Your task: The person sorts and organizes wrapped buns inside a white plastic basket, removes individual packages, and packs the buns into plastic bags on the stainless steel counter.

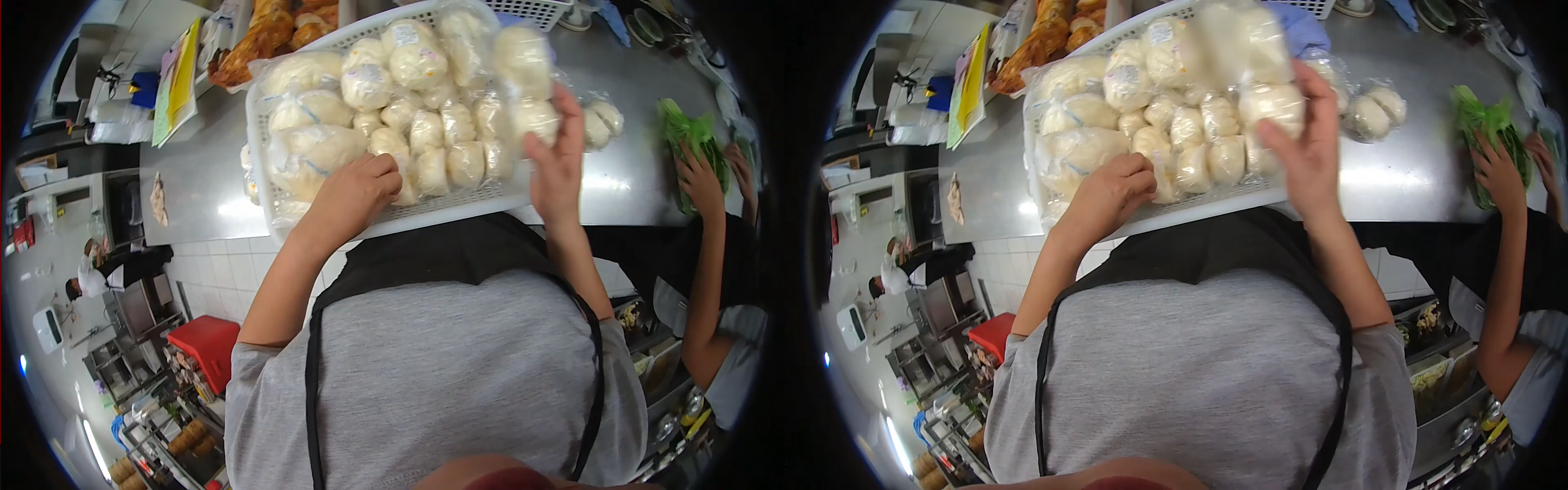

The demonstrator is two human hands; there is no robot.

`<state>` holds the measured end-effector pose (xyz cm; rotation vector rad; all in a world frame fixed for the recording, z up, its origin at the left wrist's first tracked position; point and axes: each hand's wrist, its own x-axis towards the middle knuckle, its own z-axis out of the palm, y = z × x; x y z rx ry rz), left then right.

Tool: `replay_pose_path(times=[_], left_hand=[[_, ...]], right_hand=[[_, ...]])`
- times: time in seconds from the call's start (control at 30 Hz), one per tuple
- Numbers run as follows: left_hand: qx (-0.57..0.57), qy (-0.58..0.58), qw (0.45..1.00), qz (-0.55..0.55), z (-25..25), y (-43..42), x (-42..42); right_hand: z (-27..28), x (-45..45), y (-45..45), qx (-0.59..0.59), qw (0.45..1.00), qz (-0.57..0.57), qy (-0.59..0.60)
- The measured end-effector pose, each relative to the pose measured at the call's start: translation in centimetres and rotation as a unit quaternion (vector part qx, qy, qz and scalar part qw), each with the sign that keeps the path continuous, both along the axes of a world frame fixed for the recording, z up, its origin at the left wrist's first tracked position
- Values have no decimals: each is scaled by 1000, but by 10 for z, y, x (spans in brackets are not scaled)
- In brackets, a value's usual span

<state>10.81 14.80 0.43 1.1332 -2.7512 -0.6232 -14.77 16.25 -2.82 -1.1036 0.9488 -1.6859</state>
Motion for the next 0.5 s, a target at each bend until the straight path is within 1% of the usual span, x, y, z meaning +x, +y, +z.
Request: replay_pose_path(times=[0.03,0.1,0.13,0.17,0.2,0.23,0.27,0.3,0.33,0.4,0.43,0.5], left_hand=[[-1,8,1000,-7,2,-2,-4],[76,-84,994,6,11,-6,-8],[69,-83,994,8,12,-8,-11],[177,115,973,90,13,-9,-18],[275,308,896,164,13,-8,-26],[270,311,896,167,12,-8,-37],[306,414,841,168,11,-7,-52],[338,511,773,165,10,-6,-62],[335,513,773,164,8,-9,-67],[390,523,732,195,0,-18,-72],[389,524,733,193,-1,-19,-73],[406,545,693,239,-3,-20,-75]], right_hand=[[1,2,2,-1,1000,-7,8],[2,10,6,-4,996,40,83],[2,10,7,-11,996,41,84],[1,11,10,-31,985,19,171],[-1,13,12,-49,965,-2,256],[-2,15,13,-54,965,1,257],[-4,17,14,-79,956,-10,281],[-5,17,16,-103,946,-22,306],[-6,17,15,-123,932,-36,338],[-3,15,15,-131,928,-39,347],[-3,13,15,-135,923,-42,357],[1,11,17,-128,924,-24,359]])
